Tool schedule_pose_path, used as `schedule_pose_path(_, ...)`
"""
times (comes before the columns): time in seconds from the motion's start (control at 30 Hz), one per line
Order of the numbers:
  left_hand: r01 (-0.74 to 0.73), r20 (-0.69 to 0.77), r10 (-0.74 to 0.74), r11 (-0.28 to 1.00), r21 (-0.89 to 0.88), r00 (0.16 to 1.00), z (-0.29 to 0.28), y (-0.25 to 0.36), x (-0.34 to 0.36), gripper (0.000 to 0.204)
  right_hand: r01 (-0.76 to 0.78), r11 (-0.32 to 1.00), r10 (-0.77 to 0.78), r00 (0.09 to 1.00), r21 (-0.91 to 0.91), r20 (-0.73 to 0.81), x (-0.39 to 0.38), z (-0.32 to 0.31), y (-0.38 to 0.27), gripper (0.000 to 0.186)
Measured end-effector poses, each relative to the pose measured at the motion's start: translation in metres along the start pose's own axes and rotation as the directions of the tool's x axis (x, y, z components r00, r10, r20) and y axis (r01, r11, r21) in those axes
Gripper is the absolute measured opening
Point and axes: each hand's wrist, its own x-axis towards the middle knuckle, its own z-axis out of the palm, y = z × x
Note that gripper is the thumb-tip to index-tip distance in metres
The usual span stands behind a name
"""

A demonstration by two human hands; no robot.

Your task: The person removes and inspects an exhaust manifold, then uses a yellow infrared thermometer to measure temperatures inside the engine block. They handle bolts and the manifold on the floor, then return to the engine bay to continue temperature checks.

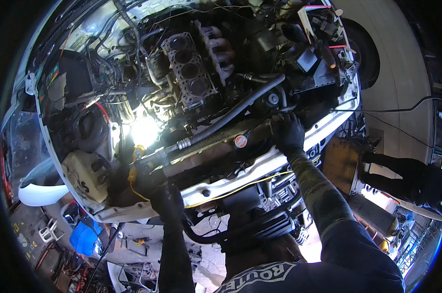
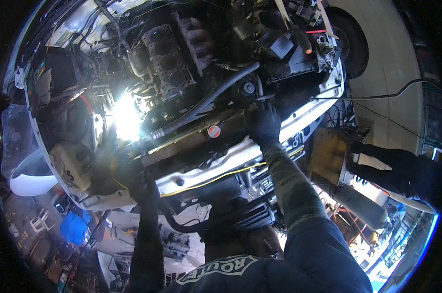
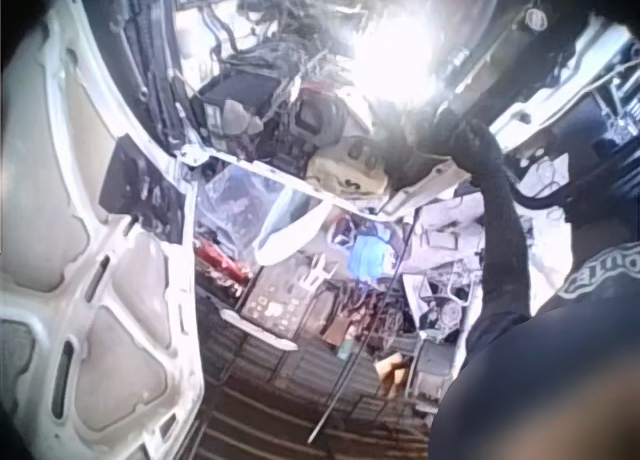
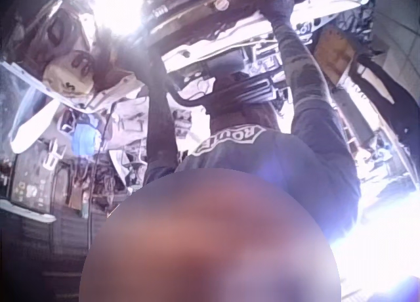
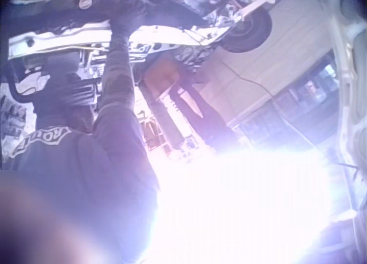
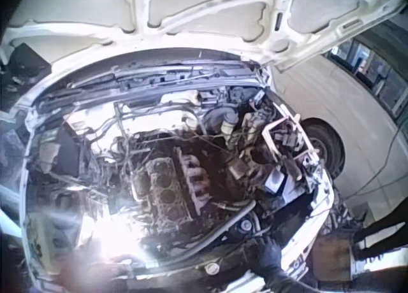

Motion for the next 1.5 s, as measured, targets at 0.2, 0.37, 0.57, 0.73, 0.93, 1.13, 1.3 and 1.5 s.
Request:
schedule_pose_path(0.2,-0.053,-0.006,0.054,0.995,0.081,0.999,-0.002,-0.001,0.001,0.023,0.303,0.953,-0.303,0.948,-0.023,-0.095,0.041,0.019,-0.004,0.044)
schedule_pose_path(0.37,0.104,-0.029,-0.101,0.987,0.119,0.994,0.005,-0.001,-0.004,0.019,0.405,0.903,-0.362,0.896,-0.14,0.258,0.114,0.066,-0.011,0.051)
schedule_pose_path(0.57,0.072,0.11,-0.112,0.945,0.318,0.988,0.013,-0.027,-0.021,0.016,0.347,0.905,-0.271,0.916,-0.245,0.295,0.131,0.084,0.002,0.045)
schedule_pose_path(0.73,0.022,0.162,-0.067,0.965,0.261,0.985,0.012,-0.044,-0.03,0.019,0.262,0.955,-0.16,0.85,-0.139,0.502,0.137,0.088,0.01,0.046)
schedule_pose_path(0.93,0.378,-0.061,-0.386,0.92,-0.103,0.921,-0.003,0.016,0.043,0.028,0.221,0.972,-0.126,0.767,-0.075,0.629,0.148,0.085,0.006,0.048)
schedule_pose_path(1.13,0.294,0.295,-0.213,0.918,-0.266,0.931,0.122,0.095,0.259,0.047,0.205,0.978,-0.125,0.729,-0.04,0.673,0.142,0.098,0.013,0.049)
schedule_pose_path(1.3,0.138,0.482,-0.168,0.986,0.097,0.86,0.234,0.097,0.36,0.063,0.154,0.988,-0.129,0.821,0.001,0.556,0.131,0.11,0.018,0.049)
schedule_pose_path(1.5,-0.121,0.486,0.01,0.973,0.197,0.874,0.303,0.078,0.387,0.061,-0.08,0.985,-0.002,0.883,0.154,0.47,0.12,0.102,0.02,0.049)
